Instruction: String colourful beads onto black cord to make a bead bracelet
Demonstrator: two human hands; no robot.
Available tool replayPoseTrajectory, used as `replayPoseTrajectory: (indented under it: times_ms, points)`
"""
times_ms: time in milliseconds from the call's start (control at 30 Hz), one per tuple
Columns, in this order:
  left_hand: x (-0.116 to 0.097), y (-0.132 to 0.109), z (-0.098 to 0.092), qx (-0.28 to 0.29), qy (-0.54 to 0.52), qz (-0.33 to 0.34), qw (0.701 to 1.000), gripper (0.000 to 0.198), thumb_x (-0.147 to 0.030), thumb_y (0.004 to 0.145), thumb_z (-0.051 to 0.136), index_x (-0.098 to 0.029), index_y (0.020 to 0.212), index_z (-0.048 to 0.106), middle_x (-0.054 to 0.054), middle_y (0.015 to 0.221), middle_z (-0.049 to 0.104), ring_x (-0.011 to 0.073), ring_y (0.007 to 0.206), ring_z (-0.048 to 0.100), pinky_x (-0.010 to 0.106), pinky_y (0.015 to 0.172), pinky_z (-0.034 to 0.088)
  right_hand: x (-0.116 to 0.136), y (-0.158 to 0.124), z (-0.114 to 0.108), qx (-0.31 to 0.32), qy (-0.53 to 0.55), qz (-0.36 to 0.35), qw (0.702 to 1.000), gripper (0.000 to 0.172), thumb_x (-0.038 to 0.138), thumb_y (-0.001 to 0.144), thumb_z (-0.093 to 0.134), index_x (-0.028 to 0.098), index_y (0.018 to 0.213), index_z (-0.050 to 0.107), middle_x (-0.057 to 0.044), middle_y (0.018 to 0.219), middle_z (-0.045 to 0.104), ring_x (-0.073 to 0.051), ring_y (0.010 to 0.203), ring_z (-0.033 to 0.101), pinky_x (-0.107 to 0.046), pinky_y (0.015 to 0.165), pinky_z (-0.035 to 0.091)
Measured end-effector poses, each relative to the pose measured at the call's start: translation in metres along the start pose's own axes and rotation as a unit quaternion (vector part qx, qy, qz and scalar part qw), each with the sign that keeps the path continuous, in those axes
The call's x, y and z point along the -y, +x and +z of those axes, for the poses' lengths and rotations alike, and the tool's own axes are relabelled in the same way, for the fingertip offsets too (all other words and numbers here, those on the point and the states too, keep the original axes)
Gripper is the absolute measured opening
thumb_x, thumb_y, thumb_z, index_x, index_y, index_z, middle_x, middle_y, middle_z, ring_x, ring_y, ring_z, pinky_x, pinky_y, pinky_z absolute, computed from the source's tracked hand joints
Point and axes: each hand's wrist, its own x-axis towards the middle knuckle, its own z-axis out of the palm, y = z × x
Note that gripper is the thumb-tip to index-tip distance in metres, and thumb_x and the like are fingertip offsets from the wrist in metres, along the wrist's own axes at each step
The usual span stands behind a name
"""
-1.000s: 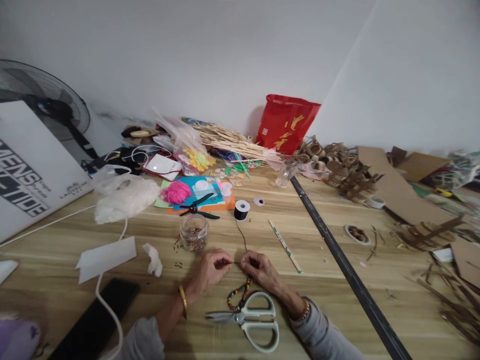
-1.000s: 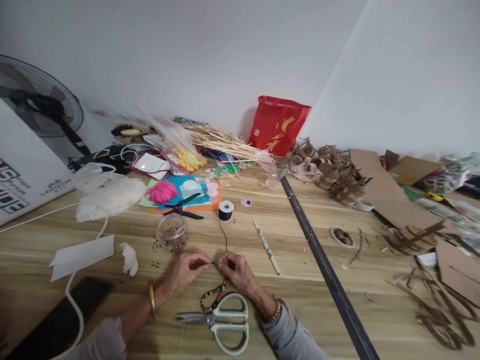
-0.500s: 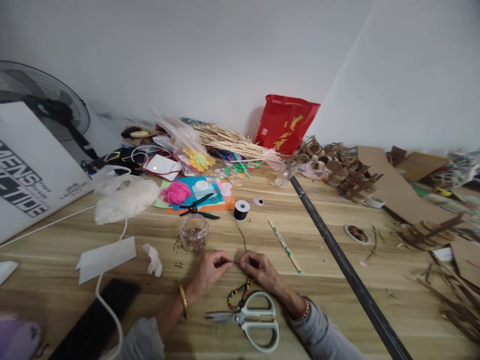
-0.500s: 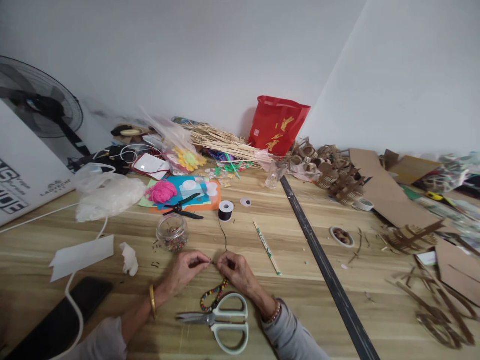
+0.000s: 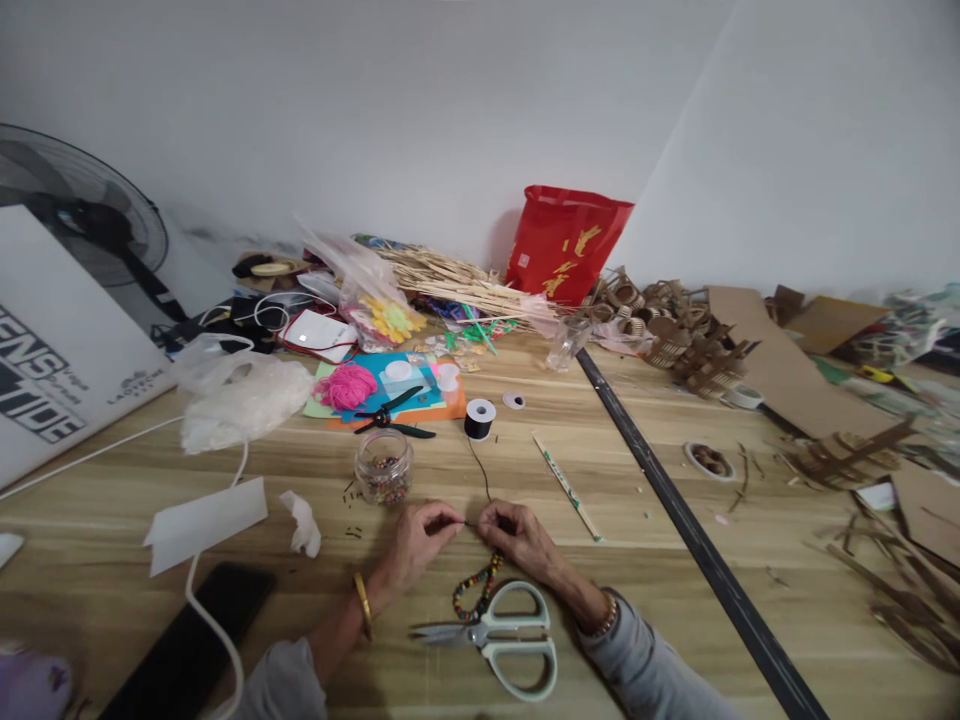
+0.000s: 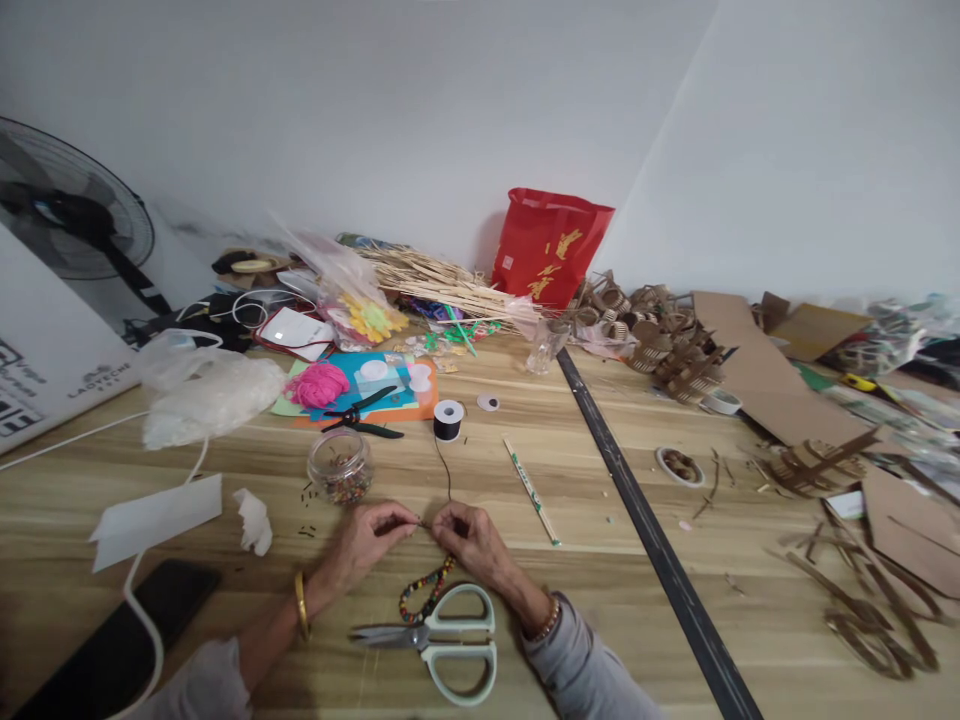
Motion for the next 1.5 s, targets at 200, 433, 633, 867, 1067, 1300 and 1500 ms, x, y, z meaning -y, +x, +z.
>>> replayPoseTrajectory:
  times_ms: [200,433,633,867,1067,1300,1500]
  points:
    - [0.003,0.0013,0.0016,0.012,-0.043,-0.023,0.999,0.009,-0.019,0.071,0.065,-0.014,0.073,0.072,0.006,0.073,0.076,0.019,0.068,0.069,0.028,0.067,0.055,0.0036,-0.0006,-0.001,0.003,0.013,0.003,1.0,0.036,0.049,0.082,0.059,0.015,0.071,0.057,0.002,0.061,0.048,-0.01,0.057,0.04,-0.022,0.053,0.032]
    - [-0.0002,0.0013,0.0001,0.021,-0.04,-0.029,0.999,0.009,-0.017,0.07,0.065,-0.014,0.074,0.073,0.006,0.076,0.076,0.0192,0.07,0.069,0.027,0.068,0.056,0.0026,-0.001,-0.0012,0.014,0.029,0.01,0.999,0.035,0.048,0.081,0.061,0.014,0.073,0.058,0.002,0.062,0.049,-0.01,0.057,0.041,-0.022,0.054,0.031]
    - [0.0015,0.0019,0.0008,0.017,-0.045,-0.022,0.999,0.01,-0.016,0.07,0.065,-0.014,0.075,0.073,0.007,0.077,0.077,0.0199,0.072,0.07,0.028,0.07,0.056,0.0051,-0.001,-0.001,0.018,0.011,0.01,1.0,0.032,0.045,0.081,0.061,0.014,0.072,0.058,0.001,0.063,0.05,-0.011,0.058,0.041,-0.023,0.054,0.031]
    - [0.0014,0.0012,0.001,0.018,-0.023,-0.013,0.999,0.011,-0.015,0.07,0.064,-0.014,0.075,0.074,0.006,0.075,0.077,0.0193,0.07,0.069,0.027,0.067,0.055,0.0046,-0.001,0.0003,0.014,0.014,0.009,1.0,0.032,0.044,0.081,0.062,0.014,0.072,0.058,0.002,0.062,0.05,-0.01,0.057,0.041,-0.023,0.054,0.031]
    - [0.003,0.0009,0.0017,0.017,-0.003,-0.004,1.0,0.011,-0.015,0.07,0.063,-0.015,0.074,0.074,0.006,0.074,0.076,0.0191,0.069,0.068,0.026,0.065,0.054,0.0056,-0.0009,0.0,0.018,0.011,0.011,1.0,0.032,0.045,0.08,0.062,0.014,0.072,0.058,0.002,0.062,0.05,-0.011,0.057,0.041,-0.023,0.054,0.031]
    - [0.0041,0.0009,0.003,0.018,0.005,-0.003,1.0,0.011,-0.014,0.07,0.063,-0.013,0.074,0.073,0.008,0.072,0.075,0.0191,0.068,0.068,0.026,0.064,0.053,0.0056,-0.0006,-0.0001,0.02,0.003,0.009,1.0,0.033,0.046,0.08,0.061,0.015,0.072,0.058,0.002,0.062,0.049,-0.011,0.057,0.041,-0.023,0.054,0.031]
    - [0.0041,0.0007,0.0047,0.015,0.01,-0.008,1.0,0.01,-0.014,0.07,0.063,-0.014,0.073,0.073,0.007,0.071,0.074,0.0188,0.066,0.067,0.026,0.063,0.052,0.0051,-0.0004,-0.0001,0.021,0.001,0.007,1.0,0.031,0.044,0.081,0.061,0.014,0.072,0.059,0.001,0.063,0.051,-0.011,0.058,0.042,-0.023,0.054,0.031]
